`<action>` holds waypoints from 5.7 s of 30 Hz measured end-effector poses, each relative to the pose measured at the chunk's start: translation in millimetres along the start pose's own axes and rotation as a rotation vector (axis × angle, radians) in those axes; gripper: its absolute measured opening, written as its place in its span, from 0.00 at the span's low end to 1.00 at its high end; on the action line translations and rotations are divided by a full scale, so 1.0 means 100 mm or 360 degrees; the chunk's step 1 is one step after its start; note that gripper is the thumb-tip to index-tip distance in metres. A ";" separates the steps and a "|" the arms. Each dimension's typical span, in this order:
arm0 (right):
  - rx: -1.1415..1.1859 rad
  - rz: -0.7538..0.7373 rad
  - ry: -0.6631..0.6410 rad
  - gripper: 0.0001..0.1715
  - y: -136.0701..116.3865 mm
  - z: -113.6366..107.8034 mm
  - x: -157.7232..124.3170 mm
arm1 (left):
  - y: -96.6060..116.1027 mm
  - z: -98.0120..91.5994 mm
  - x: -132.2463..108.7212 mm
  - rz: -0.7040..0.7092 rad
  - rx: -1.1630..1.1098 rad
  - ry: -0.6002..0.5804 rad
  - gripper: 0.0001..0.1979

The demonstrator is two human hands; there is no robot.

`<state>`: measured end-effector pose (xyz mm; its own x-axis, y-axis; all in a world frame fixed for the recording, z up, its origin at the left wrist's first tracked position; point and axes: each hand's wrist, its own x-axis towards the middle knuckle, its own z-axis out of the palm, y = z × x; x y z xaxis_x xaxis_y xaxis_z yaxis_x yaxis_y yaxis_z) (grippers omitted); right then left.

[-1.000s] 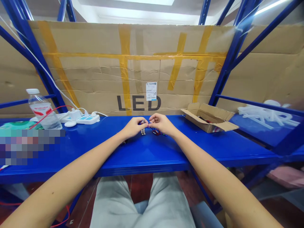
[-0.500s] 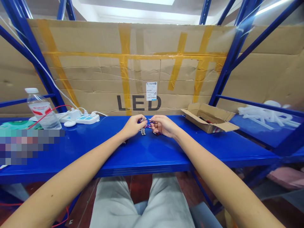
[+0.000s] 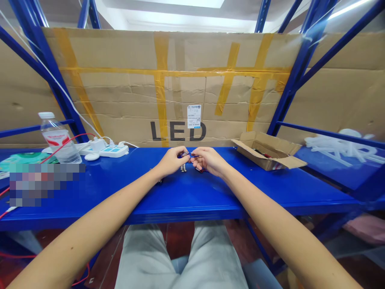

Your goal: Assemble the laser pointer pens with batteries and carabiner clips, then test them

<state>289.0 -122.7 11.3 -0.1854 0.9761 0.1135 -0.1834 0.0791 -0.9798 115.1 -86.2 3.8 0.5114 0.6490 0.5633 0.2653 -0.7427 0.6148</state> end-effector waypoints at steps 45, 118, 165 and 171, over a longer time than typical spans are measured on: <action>-0.2298 -0.0847 0.0161 0.08 0.09 -0.10 -0.02 | -0.07 0.07 -0.05 0.0076 0.0433 -0.0083 0.06; -0.0581 -0.0191 -0.0317 0.17 0.07 -0.19 0.05 | -0.04 -0.02 0.02 -0.0039 -0.0339 0.0000 0.16; -0.0678 -0.0179 0.0019 0.05 0.08 -0.18 0.07 | -0.14 -0.13 0.09 -0.0693 -0.1505 0.0144 0.31; -0.0820 -0.0177 0.0016 0.07 0.02 -0.15 0.01 | -0.17 -0.14 0.10 -0.0693 -0.1519 0.0165 0.32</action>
<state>302.5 -118.4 7.0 -0.1822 0.9579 0.2221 0.2975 0.2690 -0.9160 103.9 -64.3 6.7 0.4425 0.8728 0.2062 -0.3673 -0.0334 0.9295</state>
